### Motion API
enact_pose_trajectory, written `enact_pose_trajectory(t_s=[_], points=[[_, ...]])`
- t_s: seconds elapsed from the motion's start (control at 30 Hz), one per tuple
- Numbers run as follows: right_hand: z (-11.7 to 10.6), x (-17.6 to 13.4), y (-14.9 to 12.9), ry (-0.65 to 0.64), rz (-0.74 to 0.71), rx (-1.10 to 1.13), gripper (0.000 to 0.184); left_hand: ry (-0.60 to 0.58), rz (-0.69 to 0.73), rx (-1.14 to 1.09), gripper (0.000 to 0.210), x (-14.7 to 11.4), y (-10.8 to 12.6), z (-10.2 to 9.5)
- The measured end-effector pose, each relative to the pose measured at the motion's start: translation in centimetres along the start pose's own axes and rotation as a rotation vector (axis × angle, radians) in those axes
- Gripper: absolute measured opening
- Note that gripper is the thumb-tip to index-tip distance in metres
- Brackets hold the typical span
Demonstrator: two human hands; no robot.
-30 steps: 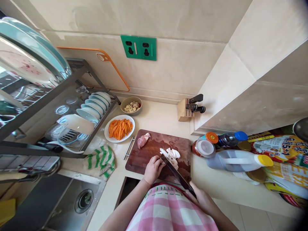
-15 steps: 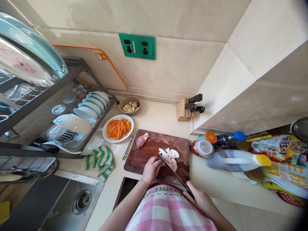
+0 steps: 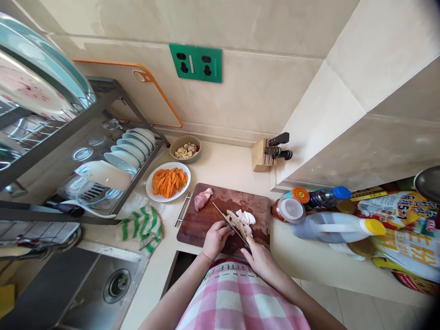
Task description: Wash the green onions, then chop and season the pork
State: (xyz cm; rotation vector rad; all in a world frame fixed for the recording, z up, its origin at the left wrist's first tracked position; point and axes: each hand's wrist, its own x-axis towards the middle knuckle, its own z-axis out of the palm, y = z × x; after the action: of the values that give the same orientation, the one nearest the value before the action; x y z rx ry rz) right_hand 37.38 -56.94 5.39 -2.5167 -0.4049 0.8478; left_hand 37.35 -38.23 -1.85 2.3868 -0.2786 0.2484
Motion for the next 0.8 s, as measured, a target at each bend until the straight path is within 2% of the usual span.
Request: enact_pose_trajectory(t_s=[0.2, 0.3, 0.6, 0.7, 0.8], points=[[-0.6, -4.4, 4.6, -0.075, 0.075, 0.11, 0.036, -0.002, -0.045, 0.004, 0.024, 0.0, 0.0, -0.2], [-1.1, -5.9, 5.5, -0.102, 0.097, 0.069, 0.038, -0.009, -0.055, -0.016, 0.025, -0.1, -0.2, -0.2], [-1.7, -6.2, 5.0, -0.094, 0.065, 0.058, 0.028, -0.004, -0.045, -0.046, 0.025, -0.1, -0.3, -0.2], [-1.7, -4.6, 3.4, -0.099, 0.028, 0.037, 0.024, 0.004, -0.04, -0.052, 0.024, -0.1, -0.5, 0.0], [-1.2, -1.7, 1.2, -0.035, -0.026, 0.008, 0.025, 0.012, -0.032, -0.064, 0.023, -0.2, -0.6, 0.1]])
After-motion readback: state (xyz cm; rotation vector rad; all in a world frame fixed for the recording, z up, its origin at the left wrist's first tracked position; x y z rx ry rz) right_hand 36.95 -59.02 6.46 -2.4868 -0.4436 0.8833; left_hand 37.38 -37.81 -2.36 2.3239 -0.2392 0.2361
